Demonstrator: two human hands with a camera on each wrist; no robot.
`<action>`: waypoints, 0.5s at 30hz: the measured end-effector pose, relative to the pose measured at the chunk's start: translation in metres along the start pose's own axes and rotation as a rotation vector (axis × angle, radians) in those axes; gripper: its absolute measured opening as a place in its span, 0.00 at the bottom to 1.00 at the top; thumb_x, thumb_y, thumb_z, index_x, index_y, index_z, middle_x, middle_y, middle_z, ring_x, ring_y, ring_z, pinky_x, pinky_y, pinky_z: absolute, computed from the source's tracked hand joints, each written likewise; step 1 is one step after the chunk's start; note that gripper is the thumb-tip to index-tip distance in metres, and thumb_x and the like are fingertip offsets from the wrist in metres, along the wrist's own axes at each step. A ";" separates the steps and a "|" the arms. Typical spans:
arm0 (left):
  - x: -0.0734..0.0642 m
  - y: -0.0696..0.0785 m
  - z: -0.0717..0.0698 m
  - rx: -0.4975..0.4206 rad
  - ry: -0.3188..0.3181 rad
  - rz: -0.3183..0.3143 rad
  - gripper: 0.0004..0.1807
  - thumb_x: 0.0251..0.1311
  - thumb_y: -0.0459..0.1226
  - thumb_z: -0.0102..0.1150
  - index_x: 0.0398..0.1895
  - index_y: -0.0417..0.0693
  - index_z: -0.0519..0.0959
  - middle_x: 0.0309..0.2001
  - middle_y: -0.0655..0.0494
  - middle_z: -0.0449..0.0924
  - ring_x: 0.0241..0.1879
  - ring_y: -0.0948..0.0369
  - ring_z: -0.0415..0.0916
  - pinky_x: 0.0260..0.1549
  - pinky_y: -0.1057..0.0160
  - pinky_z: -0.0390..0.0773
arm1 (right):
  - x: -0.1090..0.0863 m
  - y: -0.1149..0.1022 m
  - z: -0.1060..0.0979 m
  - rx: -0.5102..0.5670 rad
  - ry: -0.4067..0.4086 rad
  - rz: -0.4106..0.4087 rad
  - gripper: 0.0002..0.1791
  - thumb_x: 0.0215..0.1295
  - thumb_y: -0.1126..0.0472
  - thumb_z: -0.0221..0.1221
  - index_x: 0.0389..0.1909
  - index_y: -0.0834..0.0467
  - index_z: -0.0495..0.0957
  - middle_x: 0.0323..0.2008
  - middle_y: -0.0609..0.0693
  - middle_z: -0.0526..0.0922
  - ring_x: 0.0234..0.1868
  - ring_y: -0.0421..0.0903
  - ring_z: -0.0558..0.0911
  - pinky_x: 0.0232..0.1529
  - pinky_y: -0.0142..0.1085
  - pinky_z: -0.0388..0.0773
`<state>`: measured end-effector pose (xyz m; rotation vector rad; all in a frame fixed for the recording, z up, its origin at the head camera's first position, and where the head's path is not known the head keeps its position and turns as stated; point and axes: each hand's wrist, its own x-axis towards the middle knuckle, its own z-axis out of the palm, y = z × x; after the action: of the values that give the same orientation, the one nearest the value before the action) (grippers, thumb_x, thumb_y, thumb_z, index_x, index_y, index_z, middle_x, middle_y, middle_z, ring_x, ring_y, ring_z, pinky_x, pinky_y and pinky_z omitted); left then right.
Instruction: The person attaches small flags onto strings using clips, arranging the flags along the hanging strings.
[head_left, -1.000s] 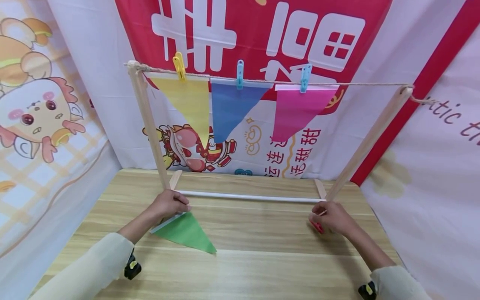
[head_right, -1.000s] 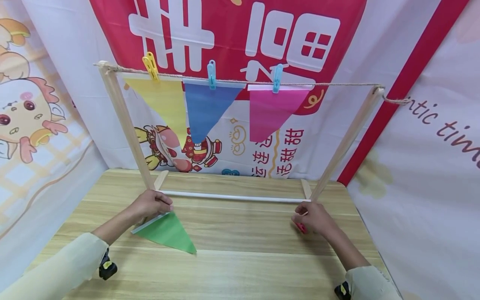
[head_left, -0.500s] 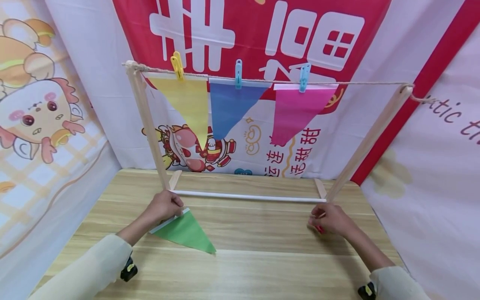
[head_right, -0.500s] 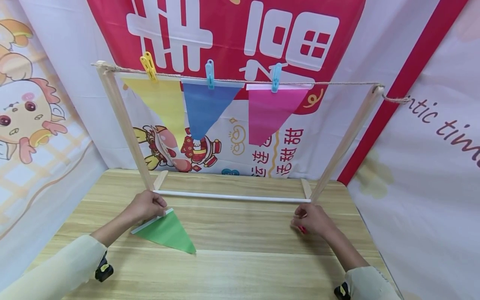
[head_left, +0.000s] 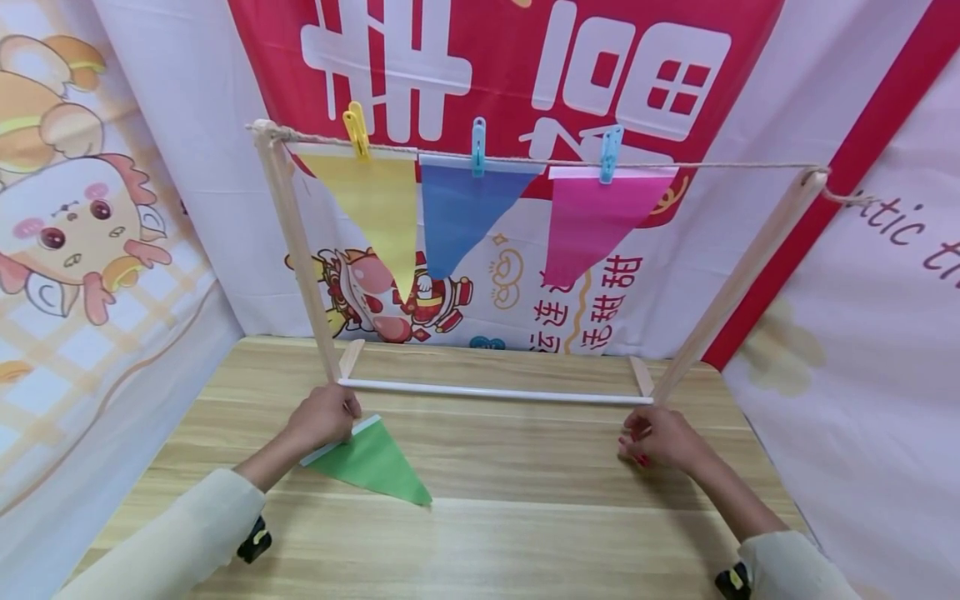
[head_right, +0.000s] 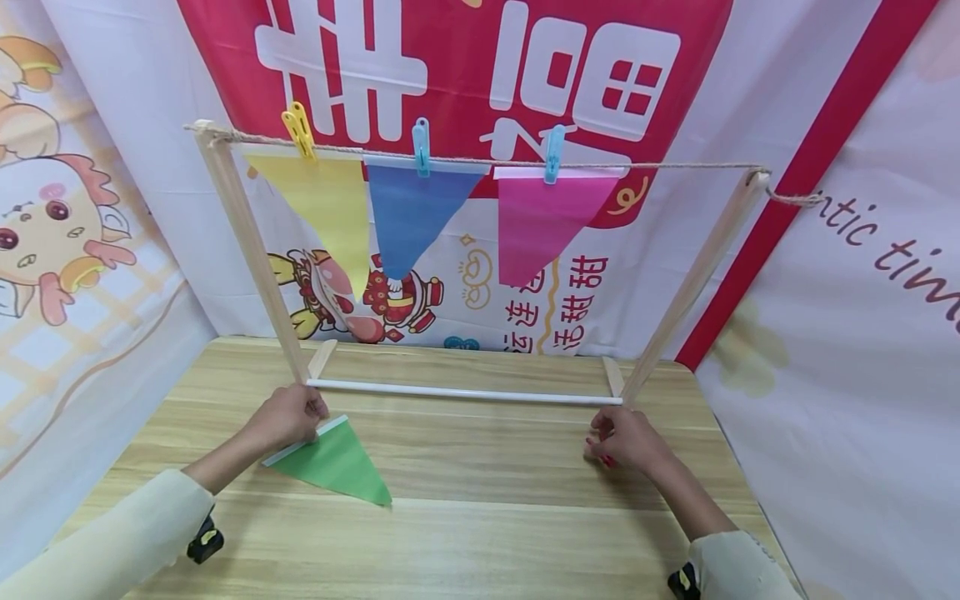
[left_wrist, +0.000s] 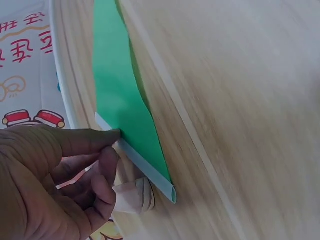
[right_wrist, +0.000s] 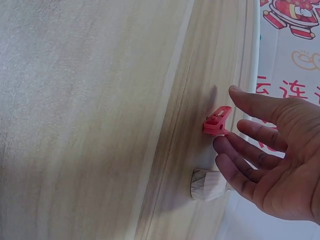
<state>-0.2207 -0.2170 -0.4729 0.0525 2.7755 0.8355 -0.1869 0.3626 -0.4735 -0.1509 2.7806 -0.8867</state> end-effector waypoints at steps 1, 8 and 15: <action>0.000 -0.001 0.000 0.022 0.002 0.014 0.15 0.53 0.23 0.64 0.44 0.39 0.90 0.41 0.45 0.89 0.37 0.52 0.83 0.31 0.58 0.82 | 0.000 0.000 0.000 -0.007 0.000 -0.001 0.23 0.60 0.60 0.84 0.49 0.67 0.85 0.43 0.60 0.92 0.46 0.52 0.90 0.43 0.38 0.87; 0.002 -0.001 0.002 0.108 0.007 0.068 0.10 0.52 0.25 0.72 0.39 0.40 0.88 0.40 0.45 0.87 0.36 0.52 0.81 0.30 0.56 0.81 | 0.000 0.001 0.002 -0.029 0.017 -0.016 0.23 0.58 0.59 0.85 0.47 0.65 0.86 0.42 0.57 0.91 0.44 0.50 0.88 0.44 0.41 0.85; 0.001 0.004 0.004 0.130 -0.005 0.074 0.07 0.58 0.28 0.77 0.34 0.42 0.86 0.32 0.49 0.84 0.32 0.54 0.79 0.28 0.58 0.77 | 0.002 0.004 0.003 -0.057 0.013 -0.020 0.23 0.58 0.56 0.85 0.46 0.63 0.86 0.40 0.55 0.90 0.42 0.46 0.85 0.44 0.40 0.83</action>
<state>-0.2212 -0.2119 -0.4743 0.1810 2.8345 0.6702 -0.1882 0.3638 -0.4784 -0.1827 2.8231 -0.8157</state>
